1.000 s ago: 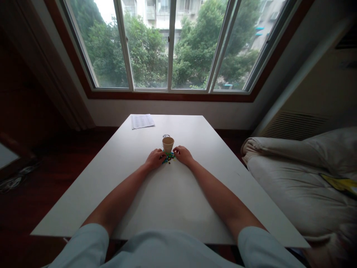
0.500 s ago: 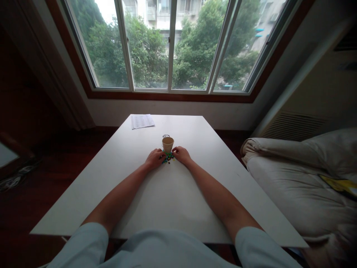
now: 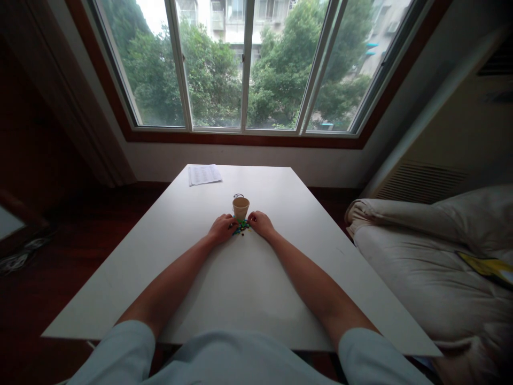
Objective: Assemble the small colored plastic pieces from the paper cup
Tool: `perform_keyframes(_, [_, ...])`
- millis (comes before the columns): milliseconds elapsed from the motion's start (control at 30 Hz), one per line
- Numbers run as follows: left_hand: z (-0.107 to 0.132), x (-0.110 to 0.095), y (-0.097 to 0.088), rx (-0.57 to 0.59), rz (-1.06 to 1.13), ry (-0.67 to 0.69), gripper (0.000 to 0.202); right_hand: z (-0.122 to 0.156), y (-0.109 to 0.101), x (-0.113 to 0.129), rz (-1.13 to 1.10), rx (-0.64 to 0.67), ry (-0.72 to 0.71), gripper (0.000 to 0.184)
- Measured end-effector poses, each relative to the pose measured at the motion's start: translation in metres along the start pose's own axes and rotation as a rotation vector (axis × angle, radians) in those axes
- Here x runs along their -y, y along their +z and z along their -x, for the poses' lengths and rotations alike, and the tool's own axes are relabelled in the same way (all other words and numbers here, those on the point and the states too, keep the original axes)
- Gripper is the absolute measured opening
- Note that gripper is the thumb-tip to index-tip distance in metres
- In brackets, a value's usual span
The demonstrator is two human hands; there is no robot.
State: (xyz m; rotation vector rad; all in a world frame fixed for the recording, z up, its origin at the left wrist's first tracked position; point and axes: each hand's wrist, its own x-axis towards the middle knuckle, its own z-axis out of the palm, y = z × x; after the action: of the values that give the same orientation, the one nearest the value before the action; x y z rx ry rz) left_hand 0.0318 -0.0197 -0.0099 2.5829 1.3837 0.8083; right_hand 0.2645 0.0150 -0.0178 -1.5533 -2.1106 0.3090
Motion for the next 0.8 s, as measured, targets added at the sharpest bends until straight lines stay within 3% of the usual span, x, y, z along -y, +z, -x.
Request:
perform_keyframes(433, [0.0,0.001,0.0,0.006,0.014,-0.001,0.019,-0.002,-0.003,-0.009,-0.026,0.012,-0.037,0.015])
perform_keyframes(600, [-0.001,0.003,0.001,0.03,0.005,-0.016,0.031,-0.002,-0.004,-0.006,-0.03,0.032,-0.031,0.016])
perform_keyframes(800, [0.0,0.005,0.003,0.018,0.001,-0.01,0.029,-0.002,-0.003,-0.012,-0.107,-0.073,-0.041,0.013])
